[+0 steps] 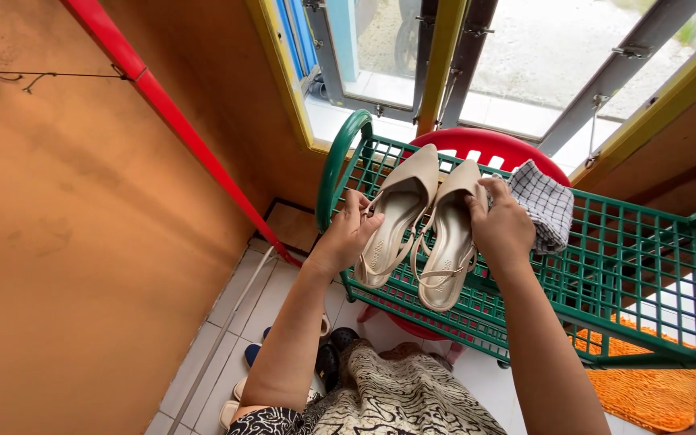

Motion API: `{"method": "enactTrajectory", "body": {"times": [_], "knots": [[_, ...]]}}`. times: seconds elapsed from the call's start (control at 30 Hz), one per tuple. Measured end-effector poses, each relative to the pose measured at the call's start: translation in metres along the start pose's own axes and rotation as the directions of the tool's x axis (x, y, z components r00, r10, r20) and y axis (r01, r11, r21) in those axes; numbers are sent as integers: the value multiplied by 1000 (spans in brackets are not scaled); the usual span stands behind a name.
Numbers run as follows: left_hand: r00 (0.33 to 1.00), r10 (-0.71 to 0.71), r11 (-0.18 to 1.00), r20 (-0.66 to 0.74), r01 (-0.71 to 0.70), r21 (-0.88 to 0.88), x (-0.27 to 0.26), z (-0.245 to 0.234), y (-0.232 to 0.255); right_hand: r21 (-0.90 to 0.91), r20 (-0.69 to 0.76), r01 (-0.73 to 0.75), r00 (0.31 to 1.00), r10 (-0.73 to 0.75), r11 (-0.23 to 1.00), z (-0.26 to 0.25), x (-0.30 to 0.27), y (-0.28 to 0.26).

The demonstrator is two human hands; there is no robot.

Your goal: Wiping a pair of beige high-heeled shoes with a cloth and organizing them on a rack.

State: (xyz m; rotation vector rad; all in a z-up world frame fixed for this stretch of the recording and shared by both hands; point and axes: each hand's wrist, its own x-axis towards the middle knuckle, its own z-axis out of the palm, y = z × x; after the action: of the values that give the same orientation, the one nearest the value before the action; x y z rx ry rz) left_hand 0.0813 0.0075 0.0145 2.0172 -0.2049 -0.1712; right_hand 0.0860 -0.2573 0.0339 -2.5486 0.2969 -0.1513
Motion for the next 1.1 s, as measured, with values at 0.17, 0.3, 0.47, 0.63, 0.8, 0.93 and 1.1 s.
{"method": "enactTrajectory", "body": {"times": [0.17,0.3,0.47,0.63,0.8,0.93,1.1], "knots": [[993,86,996,81,-87,17,-17,-7,10,-14,-41,15,999,-16,1000,12,3,11],[986,149,977,79,-159,141,-13,-2,-10,-51,-92,17,996,-22,999,23,11,24],[990,78,997,120,-78,-6,-19,-12,-3,-59,-115,3,993,-9,998,28,14,30],[992,49,987,118,-30,-158,-32,-14,-19,-51,-134,12,991,-19,999,31,15,33],[968,226,928,106,-181,-325,-48,-18,-27,-6,-142,28,989,-28,1000,28,11,28],[940,331,928,83,-309,-206,-59,-11,-39,-15,-148,30,988,-31,999,32,15,33],[909,418,908,-13,-418,-17,-78,9,-30,-15,-173,31,984,-34,999,38,17,36]]}}
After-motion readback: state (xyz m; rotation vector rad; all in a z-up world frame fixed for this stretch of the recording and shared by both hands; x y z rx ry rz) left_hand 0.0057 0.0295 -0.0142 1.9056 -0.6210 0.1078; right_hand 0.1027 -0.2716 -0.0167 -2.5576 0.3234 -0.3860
